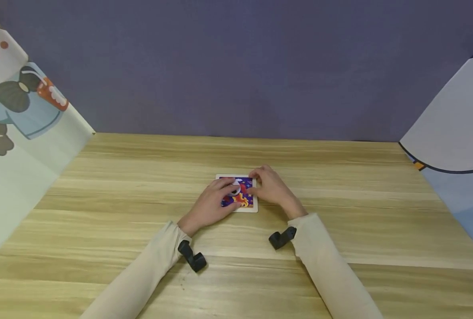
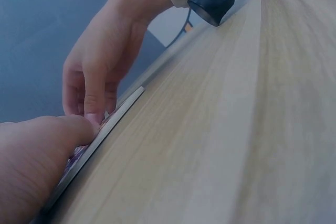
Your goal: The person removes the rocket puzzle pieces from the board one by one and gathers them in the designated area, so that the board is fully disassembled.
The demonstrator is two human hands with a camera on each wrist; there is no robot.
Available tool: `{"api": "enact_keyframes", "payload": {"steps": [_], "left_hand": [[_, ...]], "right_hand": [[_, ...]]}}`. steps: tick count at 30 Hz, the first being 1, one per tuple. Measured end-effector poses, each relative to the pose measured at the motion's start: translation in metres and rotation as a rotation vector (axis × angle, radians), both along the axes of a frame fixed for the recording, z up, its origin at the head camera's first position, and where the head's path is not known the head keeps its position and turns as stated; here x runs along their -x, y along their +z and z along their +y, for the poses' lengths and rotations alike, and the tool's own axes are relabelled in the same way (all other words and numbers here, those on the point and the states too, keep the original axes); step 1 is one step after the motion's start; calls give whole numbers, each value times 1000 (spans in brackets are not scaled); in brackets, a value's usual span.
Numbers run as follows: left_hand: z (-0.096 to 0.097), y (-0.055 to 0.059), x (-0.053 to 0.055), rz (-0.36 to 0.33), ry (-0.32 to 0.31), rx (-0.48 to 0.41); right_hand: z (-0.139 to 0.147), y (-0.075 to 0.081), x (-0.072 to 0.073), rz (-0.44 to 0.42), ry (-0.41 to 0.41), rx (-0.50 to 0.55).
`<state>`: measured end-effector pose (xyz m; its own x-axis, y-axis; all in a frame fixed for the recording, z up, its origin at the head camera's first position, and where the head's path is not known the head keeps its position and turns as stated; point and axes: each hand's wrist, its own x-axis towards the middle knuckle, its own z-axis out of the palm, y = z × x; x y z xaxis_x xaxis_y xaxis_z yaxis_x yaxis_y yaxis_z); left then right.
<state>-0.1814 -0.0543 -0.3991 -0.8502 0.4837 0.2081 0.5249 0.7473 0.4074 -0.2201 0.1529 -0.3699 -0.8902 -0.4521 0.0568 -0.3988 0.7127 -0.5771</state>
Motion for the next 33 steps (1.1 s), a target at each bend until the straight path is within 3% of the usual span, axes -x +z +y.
{"api": "enact_keyframes", "payload": {"steps": [17, 24, 33], "left_hand": [[1, 2, -1, 21, -15, 31], [2, 3, -1, 23, -16, 20], [1, 0, 0, 37, -25, 18]], "right_hand": [[5, 5, 10, -49, 17, 7], [1, 2, 10, -163, -67, 137], [-1, -2, 8, -192, -126, 184]]}}
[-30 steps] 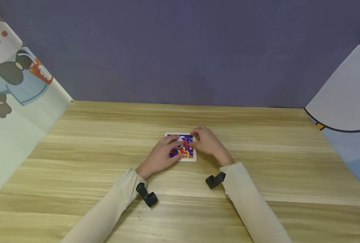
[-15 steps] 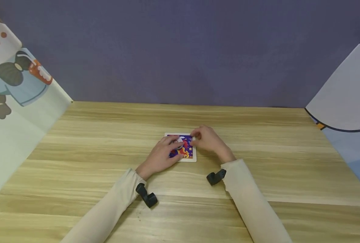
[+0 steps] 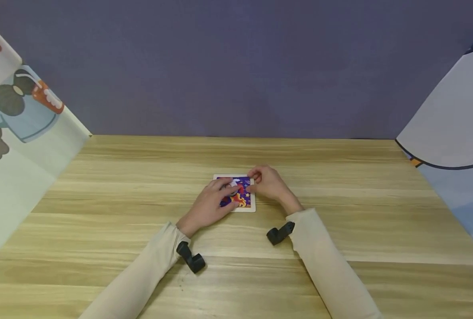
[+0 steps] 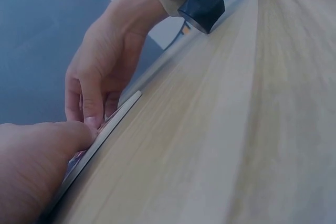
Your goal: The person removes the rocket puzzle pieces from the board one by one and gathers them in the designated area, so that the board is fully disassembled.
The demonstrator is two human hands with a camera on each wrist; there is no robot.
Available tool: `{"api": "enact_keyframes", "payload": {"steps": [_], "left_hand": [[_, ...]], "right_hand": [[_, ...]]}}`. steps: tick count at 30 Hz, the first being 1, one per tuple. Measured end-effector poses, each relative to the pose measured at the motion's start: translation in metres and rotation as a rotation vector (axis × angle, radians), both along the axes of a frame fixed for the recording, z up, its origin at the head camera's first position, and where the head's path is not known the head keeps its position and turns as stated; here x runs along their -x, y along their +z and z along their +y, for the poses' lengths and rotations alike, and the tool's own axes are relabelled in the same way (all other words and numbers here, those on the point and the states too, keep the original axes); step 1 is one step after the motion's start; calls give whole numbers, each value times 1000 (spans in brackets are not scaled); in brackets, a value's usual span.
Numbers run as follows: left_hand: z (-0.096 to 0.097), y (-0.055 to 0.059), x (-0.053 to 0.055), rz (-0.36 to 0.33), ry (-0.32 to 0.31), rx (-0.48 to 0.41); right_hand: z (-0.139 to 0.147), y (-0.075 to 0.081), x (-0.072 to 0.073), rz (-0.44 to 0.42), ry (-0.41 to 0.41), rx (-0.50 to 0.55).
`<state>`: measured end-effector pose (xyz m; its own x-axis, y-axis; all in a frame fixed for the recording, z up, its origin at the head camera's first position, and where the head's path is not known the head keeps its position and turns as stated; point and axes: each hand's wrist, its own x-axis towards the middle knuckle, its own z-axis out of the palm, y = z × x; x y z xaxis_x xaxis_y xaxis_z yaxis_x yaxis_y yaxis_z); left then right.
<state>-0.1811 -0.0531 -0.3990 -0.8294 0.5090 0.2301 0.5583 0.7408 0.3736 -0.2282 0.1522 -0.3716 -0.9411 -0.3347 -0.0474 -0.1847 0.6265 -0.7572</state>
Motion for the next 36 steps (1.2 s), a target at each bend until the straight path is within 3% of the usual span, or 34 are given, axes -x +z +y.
{"api": "enact_keyframes", "payload": {"steps": [14, 23, 31, 36], "left_hand": [[0, -3, 0, 12, -7, 35], [0, -1, 0, -3, -3, 45], [0, 0, -2, 4, -8, 46], [1, -1, -2, 16, -8, 40]], "right_hand": [[-1, -2, -2, 39, -5, 52], [-5, -2, -4, 119, -62, 50], [-9, -8, -3, 194, -107, 117], [-10, -12, -2, 188, -116, 152]]}}
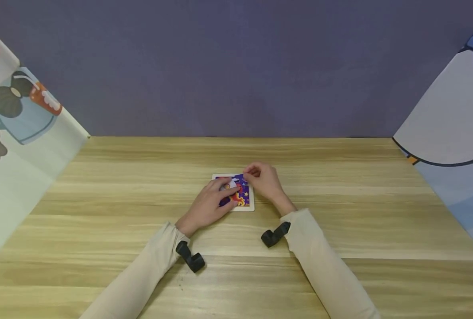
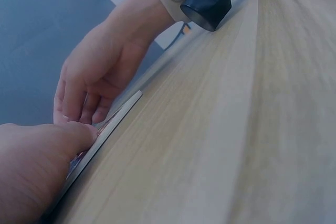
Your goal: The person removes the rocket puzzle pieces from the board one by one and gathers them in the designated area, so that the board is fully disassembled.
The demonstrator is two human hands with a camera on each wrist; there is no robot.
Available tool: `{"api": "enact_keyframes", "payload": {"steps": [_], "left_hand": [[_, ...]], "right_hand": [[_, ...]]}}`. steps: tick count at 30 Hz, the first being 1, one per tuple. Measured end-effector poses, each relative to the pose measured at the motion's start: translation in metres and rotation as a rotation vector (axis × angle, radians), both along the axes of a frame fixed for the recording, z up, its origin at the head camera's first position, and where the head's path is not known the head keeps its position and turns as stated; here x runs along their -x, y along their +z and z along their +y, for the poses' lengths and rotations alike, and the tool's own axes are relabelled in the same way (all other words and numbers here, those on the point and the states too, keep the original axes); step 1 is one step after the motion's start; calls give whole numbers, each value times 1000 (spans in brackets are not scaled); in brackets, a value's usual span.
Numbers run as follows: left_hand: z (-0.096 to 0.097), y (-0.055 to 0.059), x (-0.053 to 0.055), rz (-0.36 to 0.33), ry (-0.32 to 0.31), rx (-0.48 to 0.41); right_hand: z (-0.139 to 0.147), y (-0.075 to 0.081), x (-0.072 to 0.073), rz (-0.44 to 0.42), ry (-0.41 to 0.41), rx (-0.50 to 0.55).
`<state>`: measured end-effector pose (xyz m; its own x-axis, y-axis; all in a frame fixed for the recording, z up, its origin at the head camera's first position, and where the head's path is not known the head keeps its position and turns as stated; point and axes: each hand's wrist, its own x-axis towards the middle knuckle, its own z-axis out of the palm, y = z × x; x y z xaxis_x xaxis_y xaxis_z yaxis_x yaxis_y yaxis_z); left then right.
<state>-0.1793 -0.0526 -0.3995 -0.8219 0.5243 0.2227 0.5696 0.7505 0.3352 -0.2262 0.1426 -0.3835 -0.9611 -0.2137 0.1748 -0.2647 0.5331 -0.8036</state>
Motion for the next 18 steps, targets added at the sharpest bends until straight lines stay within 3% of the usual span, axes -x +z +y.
{"api": "enact_keyframes", "payload": {"steps": [18], "left_hand": [[-1, -1, 0, -11, 3, -7]], "right_hand": [[0, -3, 0, -107, -35, 129]]}}
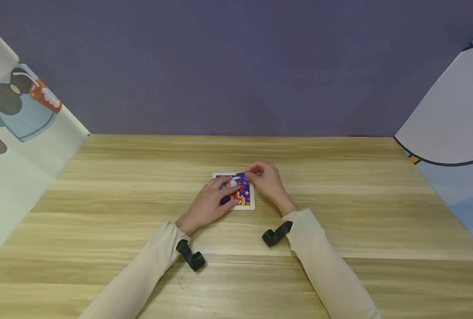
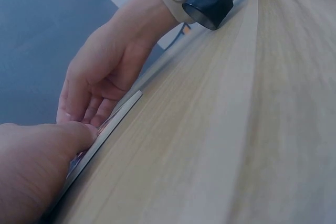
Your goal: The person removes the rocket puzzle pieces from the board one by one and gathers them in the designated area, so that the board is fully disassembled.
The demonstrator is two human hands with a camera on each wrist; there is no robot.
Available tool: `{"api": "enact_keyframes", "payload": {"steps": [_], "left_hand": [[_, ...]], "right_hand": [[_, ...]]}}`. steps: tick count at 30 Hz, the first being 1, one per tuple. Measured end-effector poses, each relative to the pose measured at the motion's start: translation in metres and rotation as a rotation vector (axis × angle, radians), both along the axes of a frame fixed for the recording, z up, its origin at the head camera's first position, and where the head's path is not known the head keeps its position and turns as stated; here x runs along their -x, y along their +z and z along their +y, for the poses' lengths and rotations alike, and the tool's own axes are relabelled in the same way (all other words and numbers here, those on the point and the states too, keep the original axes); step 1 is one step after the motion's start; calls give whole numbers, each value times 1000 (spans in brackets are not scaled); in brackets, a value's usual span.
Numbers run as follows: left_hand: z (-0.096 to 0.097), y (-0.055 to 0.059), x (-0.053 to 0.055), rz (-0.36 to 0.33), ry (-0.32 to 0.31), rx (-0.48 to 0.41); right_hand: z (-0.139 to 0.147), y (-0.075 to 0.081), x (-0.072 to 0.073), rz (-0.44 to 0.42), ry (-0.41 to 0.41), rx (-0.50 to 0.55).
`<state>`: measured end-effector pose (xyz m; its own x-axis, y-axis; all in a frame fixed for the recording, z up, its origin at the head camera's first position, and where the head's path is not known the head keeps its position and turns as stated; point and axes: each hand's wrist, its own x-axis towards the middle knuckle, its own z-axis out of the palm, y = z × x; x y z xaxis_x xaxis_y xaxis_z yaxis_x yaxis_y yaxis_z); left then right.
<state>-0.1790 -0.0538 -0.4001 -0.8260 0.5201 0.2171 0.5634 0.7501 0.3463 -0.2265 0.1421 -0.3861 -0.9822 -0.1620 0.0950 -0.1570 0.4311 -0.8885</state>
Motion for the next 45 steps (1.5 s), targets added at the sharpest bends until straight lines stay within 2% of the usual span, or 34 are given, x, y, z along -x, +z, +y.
{"api": "enact_keyframes", "payload": {"steps": [11, 31, 37, 45], "left_hand": [[1, 1, 1, -1, 6, 5], [1, 1, 3, 9, -2, 8], [1, 0, 3, 8, 3, 29], [1, 1, 2, 4, 12, 31]], "right_hand": [[4, 1, 3, -30, -10, 46], [26, 5, 6, -126, -97, 99], [38, 8, 8, -152, -119, 81], [55, 14, 3, -155, -104, 42]]}}
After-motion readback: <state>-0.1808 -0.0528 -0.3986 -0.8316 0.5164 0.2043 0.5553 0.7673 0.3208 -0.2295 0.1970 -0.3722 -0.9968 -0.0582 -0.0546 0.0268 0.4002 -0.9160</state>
